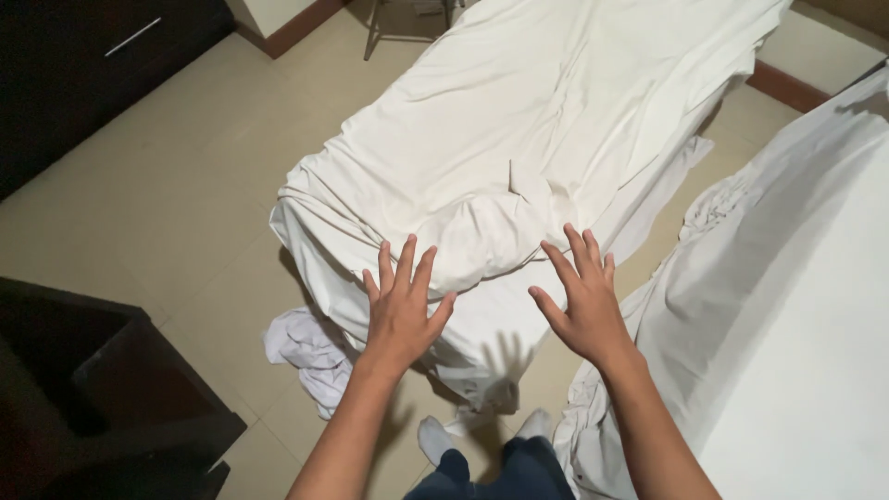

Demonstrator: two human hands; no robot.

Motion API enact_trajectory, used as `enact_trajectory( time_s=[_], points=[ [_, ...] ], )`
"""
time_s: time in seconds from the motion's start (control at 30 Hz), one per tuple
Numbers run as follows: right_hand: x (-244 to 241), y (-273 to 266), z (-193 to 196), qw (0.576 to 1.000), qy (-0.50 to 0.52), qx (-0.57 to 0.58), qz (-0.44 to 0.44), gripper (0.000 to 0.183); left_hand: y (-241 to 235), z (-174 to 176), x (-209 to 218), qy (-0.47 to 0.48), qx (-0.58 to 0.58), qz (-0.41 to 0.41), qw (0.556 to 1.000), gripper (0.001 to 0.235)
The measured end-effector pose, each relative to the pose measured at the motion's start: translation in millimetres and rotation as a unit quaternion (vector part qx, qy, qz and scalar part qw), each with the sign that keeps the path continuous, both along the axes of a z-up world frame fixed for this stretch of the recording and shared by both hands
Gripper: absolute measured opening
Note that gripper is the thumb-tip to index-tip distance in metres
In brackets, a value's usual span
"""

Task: The person fits a white fitted sheet over a mattress, gathering the sheet corners and pulling them around each corner of the mattress one by one. They then smooth the sheet across the top of the mattress with both hands and press the edges down along the sides.

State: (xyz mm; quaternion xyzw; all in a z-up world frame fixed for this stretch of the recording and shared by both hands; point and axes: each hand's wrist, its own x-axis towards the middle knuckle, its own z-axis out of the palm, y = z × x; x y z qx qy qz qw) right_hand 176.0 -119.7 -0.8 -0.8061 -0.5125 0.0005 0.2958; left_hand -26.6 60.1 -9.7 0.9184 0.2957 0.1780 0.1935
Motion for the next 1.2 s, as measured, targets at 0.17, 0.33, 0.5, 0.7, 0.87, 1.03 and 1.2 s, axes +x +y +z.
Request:
enact_trajectory(
  time_s=[0.17, 0.33, 0.5, 0.7, 0.87, 1.03, 1.2],
  points=[
    [5, -11, -10, 1.0, -0.006, -0.005, -0.007, 0.064, -4, -12, 6, -0.008, -0.01, -0.011, 1.0, 0.072],
    [22, -20, -18, 1.0, -0.021, -0.013, 0.002, 0.064, -17, -21, 22, -0.005, -0.008, -0.011, 1.0, 0.071],
    [32, -23, -33, 0.997, -0.047, -0.056, 0.037, 0.064, -30, -44, 36, -0.003, -0.026, -0.001, 1.0, 0.071],
    [46, 0, -103, 0.993, -0.064, -0.063, 0.073, 0.066, -22, -112, 61, 0.041, -0.023, 0.013, 0.999, 0.074],
    [60, 35, -186, 0.992, -0.064, -0.066, 0.081, 0.071, 6, -203, 79, 0.056, 0.008, 0.004, 0.998, 0.077],
    [73, 73, -270, 0.986, -0.087, -0.106, 0.096, 0.083, 30, -270, 97, 0.079, -0.002, -0.001, 0.997, 0.086],
    [82, 94, -353, 0.98, -0.142, -0.089, 0.109, 0.084, 36, -329, 106, 0.091, 0.07, 0.013, 0.993, 0.095]
  ],
)
